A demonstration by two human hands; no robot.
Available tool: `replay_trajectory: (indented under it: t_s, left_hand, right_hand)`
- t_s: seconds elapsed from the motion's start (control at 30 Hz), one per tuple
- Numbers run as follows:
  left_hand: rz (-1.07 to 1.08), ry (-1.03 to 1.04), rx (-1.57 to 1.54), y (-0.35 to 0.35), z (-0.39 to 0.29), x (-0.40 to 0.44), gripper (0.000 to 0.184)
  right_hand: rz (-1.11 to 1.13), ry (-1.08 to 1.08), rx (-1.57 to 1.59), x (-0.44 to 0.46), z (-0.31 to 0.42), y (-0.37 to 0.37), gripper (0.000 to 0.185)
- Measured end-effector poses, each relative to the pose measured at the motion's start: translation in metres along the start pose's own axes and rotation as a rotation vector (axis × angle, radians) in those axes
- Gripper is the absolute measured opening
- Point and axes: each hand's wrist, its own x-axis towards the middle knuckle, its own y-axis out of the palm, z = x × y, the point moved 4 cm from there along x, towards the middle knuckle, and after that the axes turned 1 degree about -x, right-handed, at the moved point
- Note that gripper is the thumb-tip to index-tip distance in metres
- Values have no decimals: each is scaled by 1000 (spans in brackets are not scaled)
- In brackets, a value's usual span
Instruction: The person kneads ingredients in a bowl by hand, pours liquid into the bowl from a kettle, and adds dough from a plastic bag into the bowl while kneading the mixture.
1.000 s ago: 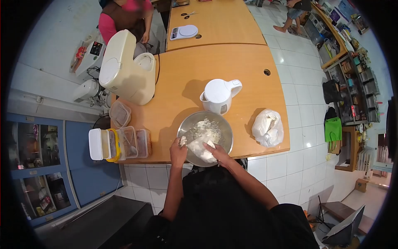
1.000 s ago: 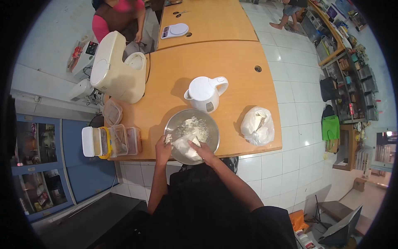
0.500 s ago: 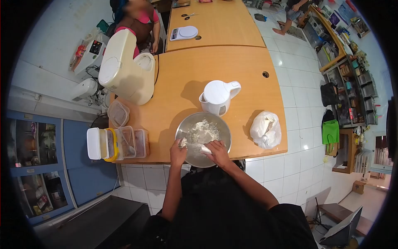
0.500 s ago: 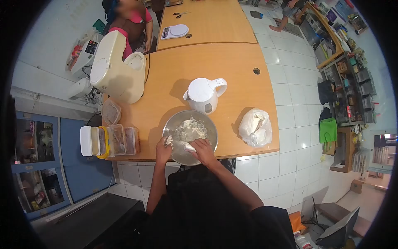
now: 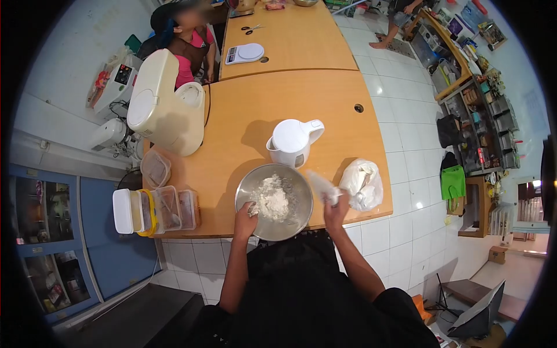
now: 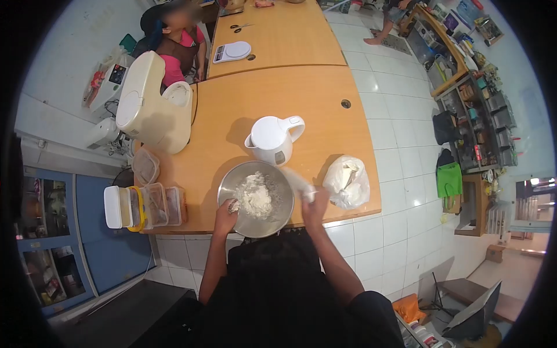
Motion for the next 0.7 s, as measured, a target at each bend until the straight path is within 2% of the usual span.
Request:
replay_trajectory:
  t_s: [0.07,0.13,0.2,0.37,0.47,0.5,0.57,0.6,0.67,0.7]
  left_hand:
    - [13,21,42,4,5,2,39]
    - [18,38,68,6,1,2,38]
    - [27,52,73,9,-3,4,38]
    - [103,27,137,22,5,13,40]
    - [188,133,208,42,16,23,53]
    - [159,126,283,44,6,21,59]
    - [103,112,433,45,-31,16,73]
    - [143,119,433,49,-37,19,79]
    - [228,132,428,57,-47,23,91]
    - [261,217,471,63,-47,25,91]
  right_hand:
    - [-185,123,-107,14,-29,-22,22]
    - [-176,271,-94,32,-54,-45,23]
    - [-302,235,-166,50,-65,-64,25]
    - [-286,369,-194,54,-112,-77,31]
    - [-196,362,-341,31,-158,-61,33]
    - [-75,493,-422,23,-175,-55,38]
    - [-39,433,-403,21,-165,-50,38]
    - [-23,403,-395,20,-162,-48,38]
    - [-17,430,-319,19,-161,-50,50]
    - [-7,420,-320,18,-158,-53,55]
